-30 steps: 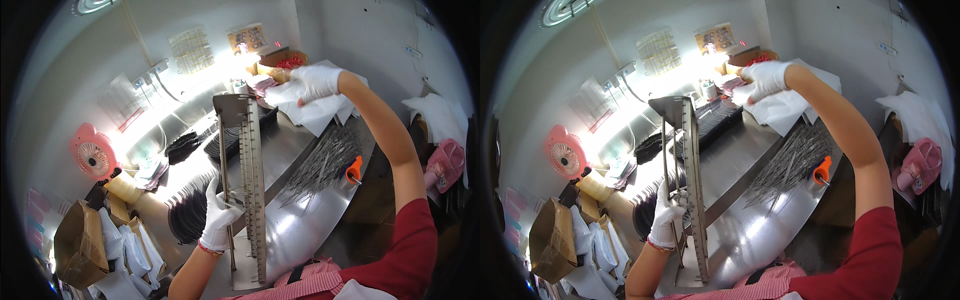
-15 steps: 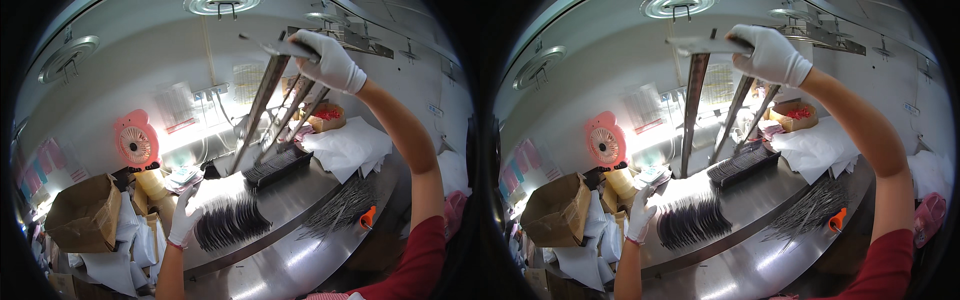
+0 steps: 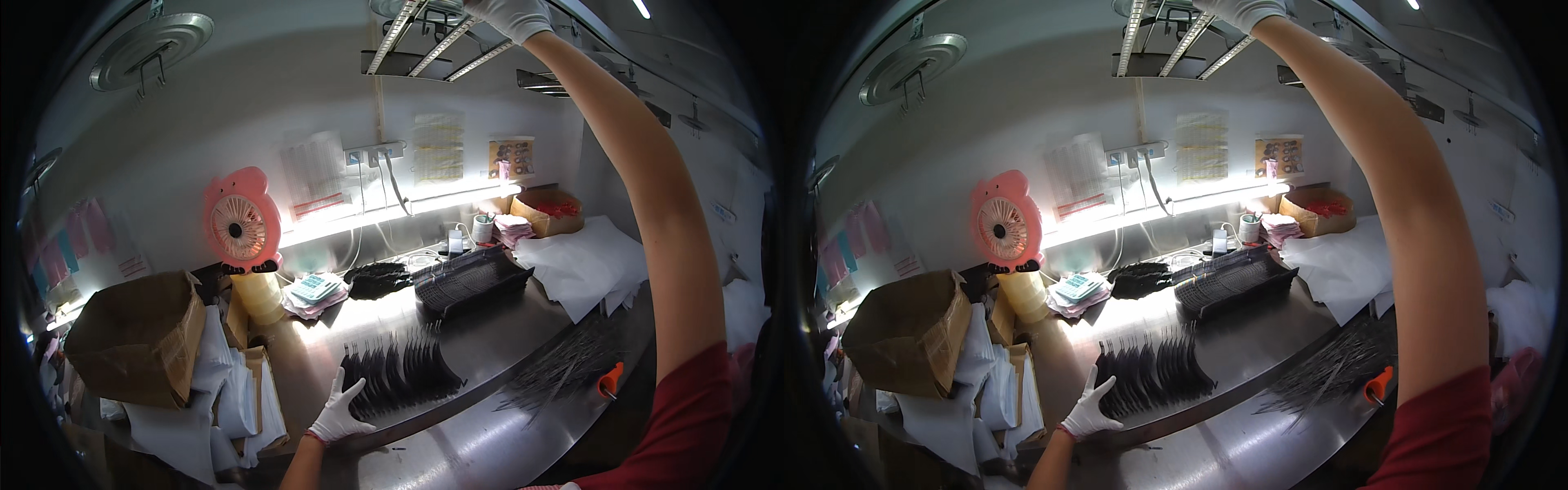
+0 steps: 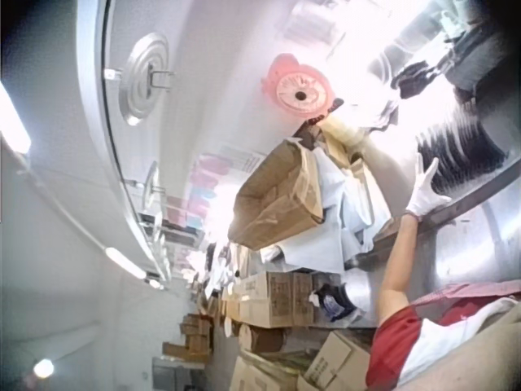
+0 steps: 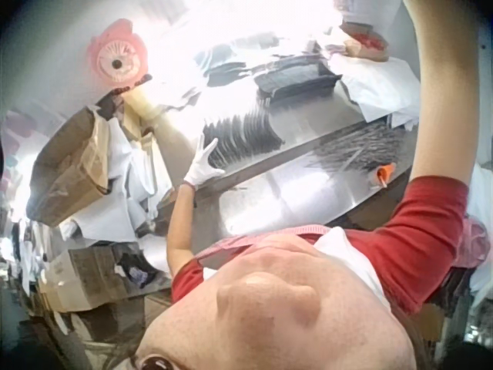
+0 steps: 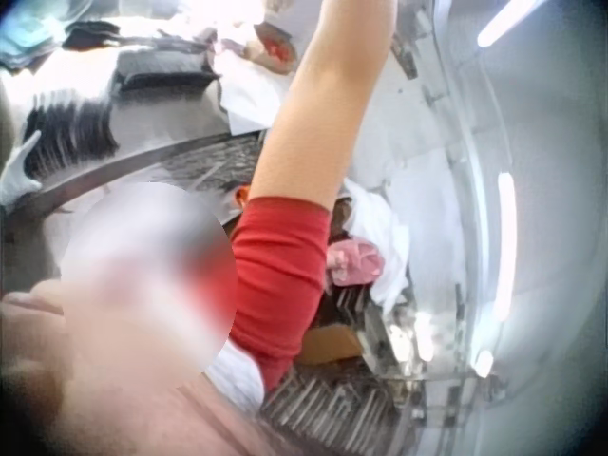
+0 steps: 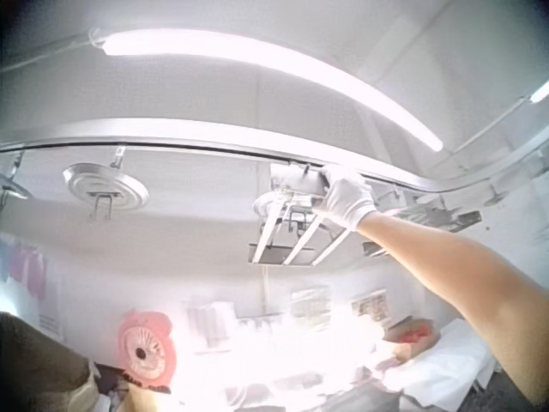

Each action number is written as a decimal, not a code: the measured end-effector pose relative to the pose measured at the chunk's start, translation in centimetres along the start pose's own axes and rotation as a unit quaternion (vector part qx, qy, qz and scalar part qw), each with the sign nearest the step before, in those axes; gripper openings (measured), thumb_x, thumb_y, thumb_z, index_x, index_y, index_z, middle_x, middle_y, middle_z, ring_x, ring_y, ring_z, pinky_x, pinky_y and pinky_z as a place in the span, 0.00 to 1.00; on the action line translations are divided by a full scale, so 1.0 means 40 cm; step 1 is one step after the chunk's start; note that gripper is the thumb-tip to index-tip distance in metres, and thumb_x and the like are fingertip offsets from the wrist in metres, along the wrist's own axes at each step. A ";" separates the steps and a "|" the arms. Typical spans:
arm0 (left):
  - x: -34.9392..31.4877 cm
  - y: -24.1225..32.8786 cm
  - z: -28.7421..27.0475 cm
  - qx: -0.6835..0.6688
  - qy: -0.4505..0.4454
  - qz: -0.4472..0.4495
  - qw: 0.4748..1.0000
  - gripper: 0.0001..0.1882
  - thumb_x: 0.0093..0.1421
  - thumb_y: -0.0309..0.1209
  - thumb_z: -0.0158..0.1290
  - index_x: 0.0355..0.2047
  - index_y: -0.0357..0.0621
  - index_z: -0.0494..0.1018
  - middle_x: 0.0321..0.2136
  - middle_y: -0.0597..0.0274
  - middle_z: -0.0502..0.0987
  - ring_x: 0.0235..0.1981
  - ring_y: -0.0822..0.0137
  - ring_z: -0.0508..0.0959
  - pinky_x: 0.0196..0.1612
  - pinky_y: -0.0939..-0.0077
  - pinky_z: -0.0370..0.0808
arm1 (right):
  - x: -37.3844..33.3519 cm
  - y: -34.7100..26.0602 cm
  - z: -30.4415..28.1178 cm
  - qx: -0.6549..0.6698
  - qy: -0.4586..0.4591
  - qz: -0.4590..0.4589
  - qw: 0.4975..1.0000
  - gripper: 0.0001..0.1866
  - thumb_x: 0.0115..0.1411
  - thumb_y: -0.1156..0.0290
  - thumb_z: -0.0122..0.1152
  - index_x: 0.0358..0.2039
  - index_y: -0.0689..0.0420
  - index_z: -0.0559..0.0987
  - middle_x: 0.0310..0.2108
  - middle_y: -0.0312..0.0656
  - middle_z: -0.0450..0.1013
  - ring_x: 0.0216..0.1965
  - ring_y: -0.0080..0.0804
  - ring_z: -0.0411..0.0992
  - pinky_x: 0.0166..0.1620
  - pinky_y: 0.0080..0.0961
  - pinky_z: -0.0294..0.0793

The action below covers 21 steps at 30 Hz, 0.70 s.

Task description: The person repeatedly inserts broom bristles into a metal frame on a stainless steel table, then places the assembled broom heads onto a metal rack. The person moves the rack through the warehouse and places it among other racks.

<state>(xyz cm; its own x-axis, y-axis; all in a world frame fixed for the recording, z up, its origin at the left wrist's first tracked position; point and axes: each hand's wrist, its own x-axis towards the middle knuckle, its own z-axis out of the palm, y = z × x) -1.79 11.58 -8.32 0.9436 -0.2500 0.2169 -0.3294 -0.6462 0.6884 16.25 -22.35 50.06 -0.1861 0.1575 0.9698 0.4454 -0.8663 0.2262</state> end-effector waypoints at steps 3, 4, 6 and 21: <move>0.016 0.038 0.015 0.026 -0.010 0.008 1.000 0.59 0.30 0.52 0.75 0.65 0.58 0.63 0.69 0.30 0.31 0.69 0.28 0.39 0.68 0.43 0.50 | -0.023 -0.022 0.049 -0.021 -0.068 0.021 0.997 0.29 0.41 0.50 0.72 0.39 0.57 0.79 0.38 0.51 0.76 0.43 0.52 0.73 0.48 0.41 0.73; 0.019 0.045 0.021 0.045 -0.011 0.009 0.999 0.59 0.30 0.52 0.75 0.65 0.59 0.63 0.69 0.30 0.31 0.68 0.26 0.38 0.67 0.41 0.50 | -0.044 -0.067 0.039 -0.003 -0.081 0.016 0.997 0.30 0.41 0.49 0.72 0.39 0.57 0.79 0.39 0.51 0.76 0.43 0.52 0.73 0.48 0.41 0.73; 0.066 0.066 0.057 0.070 -0.029 0.028 0.997 0.58 0.30 0.52 0.75 0.65 0.62 0.64 0.69 0.29 0.31 0.67 0.23 0.38 0.67 0.39 0.51 | -0.107 -0.079 0.027 -0.017 0.055 -0.034 0.998 0.30 0.43 0.47 0.71 0.39 0.58 0.78 0.40 0.53 0.75 0.43 0.51 0.73 0.48 0.41 0.73; 0.274 0.199 0.331 0.121 0.162 0.001 0.979 0.42 0.35 0.48 0.70 0.56 0.61 0.74 0.66 0.28 0.44 0.71 0.37 0.41 0.67 0.31 0.34 | -1.456 -0.431 -0.275 0.394 -0.498 0.470 0.613 0.46 0.59 0.27 0.39 0.57 0.60 0.64 0.41 0.51 0.77 0.43 0.49 0.77 0.47 0.37 0.73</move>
<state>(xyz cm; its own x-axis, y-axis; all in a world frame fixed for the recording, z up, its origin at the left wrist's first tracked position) 5.51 -5.86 -9.64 0.8903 -0.0353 0.4541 -0.2929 -0.8079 0.5114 9.76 -21.80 -11.32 0.9290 0.3165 0.1917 0.3046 -0.3598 -0.8819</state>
